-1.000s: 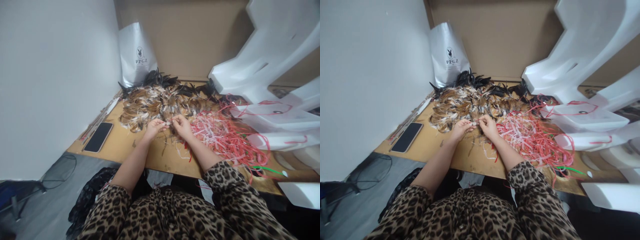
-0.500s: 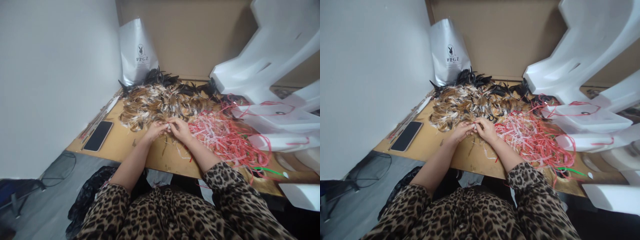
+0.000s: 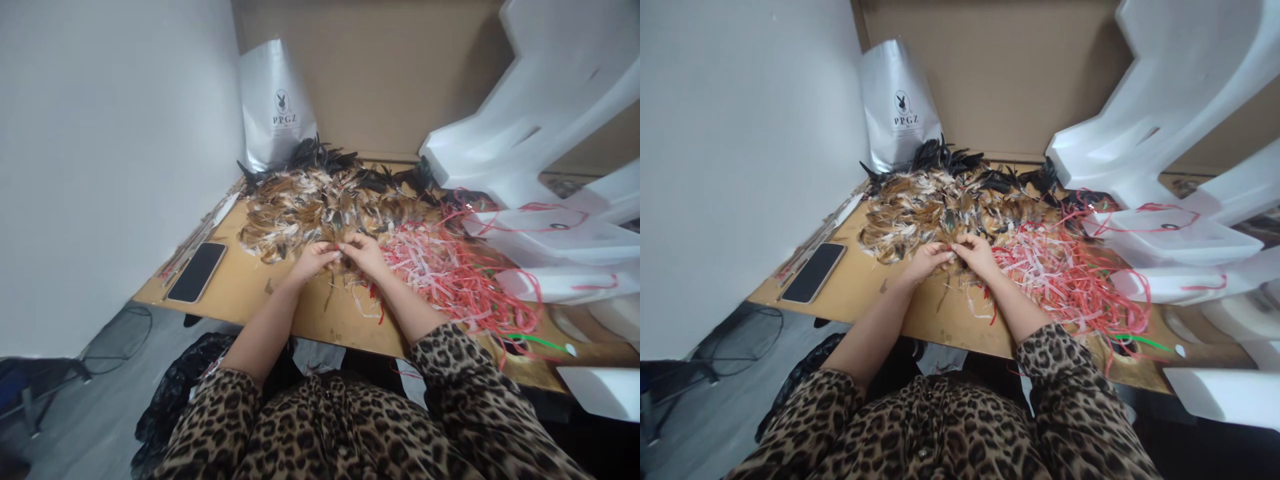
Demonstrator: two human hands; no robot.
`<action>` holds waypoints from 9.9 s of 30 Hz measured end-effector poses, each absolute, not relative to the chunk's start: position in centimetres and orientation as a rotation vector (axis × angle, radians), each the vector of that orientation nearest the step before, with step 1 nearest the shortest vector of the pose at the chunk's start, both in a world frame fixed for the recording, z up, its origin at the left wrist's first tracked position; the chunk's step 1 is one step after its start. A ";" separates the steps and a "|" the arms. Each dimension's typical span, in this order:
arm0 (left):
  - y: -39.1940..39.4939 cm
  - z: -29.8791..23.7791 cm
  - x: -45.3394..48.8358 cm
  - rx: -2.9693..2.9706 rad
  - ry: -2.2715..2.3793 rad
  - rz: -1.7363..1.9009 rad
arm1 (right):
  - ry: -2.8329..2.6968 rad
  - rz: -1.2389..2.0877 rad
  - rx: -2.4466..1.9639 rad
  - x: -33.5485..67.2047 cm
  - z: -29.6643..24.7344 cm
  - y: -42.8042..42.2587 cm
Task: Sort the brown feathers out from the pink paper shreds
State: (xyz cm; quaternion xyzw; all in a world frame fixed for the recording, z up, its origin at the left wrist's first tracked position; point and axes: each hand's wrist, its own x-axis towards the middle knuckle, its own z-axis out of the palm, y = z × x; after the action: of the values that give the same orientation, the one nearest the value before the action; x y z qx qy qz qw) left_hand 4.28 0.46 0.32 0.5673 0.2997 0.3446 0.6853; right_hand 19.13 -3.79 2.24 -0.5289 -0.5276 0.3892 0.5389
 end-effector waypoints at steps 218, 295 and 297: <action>1.2 0.6 4.1 1.198 0.937 1.094 | -1.634 0.393 -1.873 22.2 0.5 -0.4; 1.0 0.3 3.2 0.848 0.574 0.600 | -0.903 1.449 -0.937 19.3 2.1 -1.9; 1.1 0.5 3.2 0.827 0.582 0.633 | -0.874 1.503 -0.900 19.7 1.9 -1.8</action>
State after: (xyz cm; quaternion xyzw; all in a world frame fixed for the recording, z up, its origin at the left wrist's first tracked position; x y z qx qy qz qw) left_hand 3.15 1.13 0.49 0.3894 0.2740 0.2980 0.8273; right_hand 19.71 -1.80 1.91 -0.3816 -0.3703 0.6370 0.5580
